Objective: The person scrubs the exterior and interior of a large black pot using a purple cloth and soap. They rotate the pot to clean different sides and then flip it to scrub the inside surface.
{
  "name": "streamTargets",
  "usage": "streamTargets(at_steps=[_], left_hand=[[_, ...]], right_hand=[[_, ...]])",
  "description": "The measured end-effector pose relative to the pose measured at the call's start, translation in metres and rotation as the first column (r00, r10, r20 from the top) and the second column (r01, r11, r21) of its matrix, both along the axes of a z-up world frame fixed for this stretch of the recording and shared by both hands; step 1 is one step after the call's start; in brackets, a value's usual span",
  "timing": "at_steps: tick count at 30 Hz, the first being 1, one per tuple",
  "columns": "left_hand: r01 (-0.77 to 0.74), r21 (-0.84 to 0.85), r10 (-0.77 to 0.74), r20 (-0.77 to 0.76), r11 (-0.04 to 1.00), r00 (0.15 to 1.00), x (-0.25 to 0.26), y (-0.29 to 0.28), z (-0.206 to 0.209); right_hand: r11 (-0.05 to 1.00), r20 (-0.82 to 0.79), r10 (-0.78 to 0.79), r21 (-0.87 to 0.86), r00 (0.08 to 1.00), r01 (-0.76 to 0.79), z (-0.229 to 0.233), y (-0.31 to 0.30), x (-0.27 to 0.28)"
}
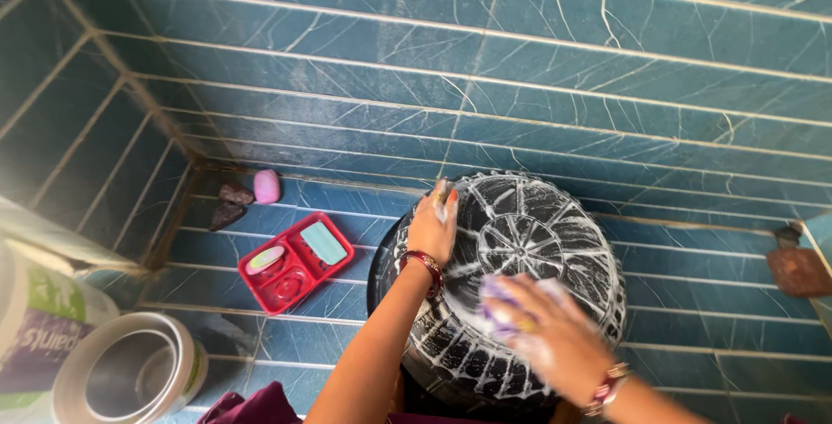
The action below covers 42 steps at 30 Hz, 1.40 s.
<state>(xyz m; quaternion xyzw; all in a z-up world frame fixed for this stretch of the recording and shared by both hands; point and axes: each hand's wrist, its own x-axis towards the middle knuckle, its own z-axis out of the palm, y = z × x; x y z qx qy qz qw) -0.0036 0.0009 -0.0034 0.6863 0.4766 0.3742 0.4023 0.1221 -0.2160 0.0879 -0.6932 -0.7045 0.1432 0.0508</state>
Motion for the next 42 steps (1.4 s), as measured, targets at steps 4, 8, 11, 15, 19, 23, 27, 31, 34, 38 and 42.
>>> streamTargets(at_steps=[4, 8, 11, 15, 19, 23, 27, 31, 34, 38, 42], left_hand=[[-0.035, 0.120, 0.030, 0.042, 0.992, 0.999, 0.006, -0.001, 0.000], [-0.060, -0.136, 0.067, 0.050, 0.989, 0.996, 0.003, -0.004, 0.006], [-0.058, -0.231, 0.074, 0.059, 0.971, 0.996, 0.000, -0.005, 0.014], [-0.058, -0.246, 0.101, 0.163, 0.968, 0.981, -0.004, -0.004, 0.022], [-0.096, -0.299, 0.141, 0.132, 0.950, 0.981, -0.007, -0.007, 0.025], [-0.034, -0.167, 0.041, 0.039, 0.985, 0.998, -0.005, -0.008, 0.026], [-0.041, -0.137, 0.056, 0.111, 0.990, 0.992, -0.004, -0.007, 0.023], [-0.069, -0.189, 0.092, 0.116, 0.980, 0.989, -0.004, -0.006, 0.018], [-0.074, -0.143, 0.105, 0.227, 0.987, 0.968, -0.003, -0.004, 0.014], [-0.053, -0.177, 0.100, 0.271, 0.983, 0.957, -0.007, -0.001, 0.006], [-0.035, -0.068, 0.053, 0.280, 0.997, 0.959, -0.010, 0.009, -0.011]], right_hand=[[0.951, 0.023, -0.293, -0.095, 0.956, 0.294, 0.013, 0.029, 0.052], [0.941, 0.536, -0.110, 0.328, 0.837, -0.087, 0.020, 0.112, 0.072], [0.919, 0.008, -0.381, 0.116, 0.925, 0.377, 0.008, 0.153, 0.030], [0.981, 0.156, -0.090, 0.183, 0.984, 0.061, -0.021, 0.130, -0.038], [0.935, 0.170, 0.288, 0.164, 0.942, -0.315, -0.017, 0.039, -0.020], [0.994, 0.150, 0.106, -0.004, 0.983, -0.107, -0.002, 0.003, 0.033], [0.935, 0.331, 0.135, 0.268, 0.934, -0.230, 0.002, 0.046, 0.093], [0.943, 0.317, -0.121, 0.334, 0.941, 0.009, -0.008, 0.129, 0.084], [0.937, 0.036, -0.320, 0.158, 0.947, 0.310, -0.017, 0.158, 0.028], [0.996, 0.221, -0.030, 0.094, 0.975, 0.010, -0.027, 0.136, -0.029], [0.988, 0.247, 0.136, 0.037, 0.960, -0.149, -0.030, 0.086, -0.035]])
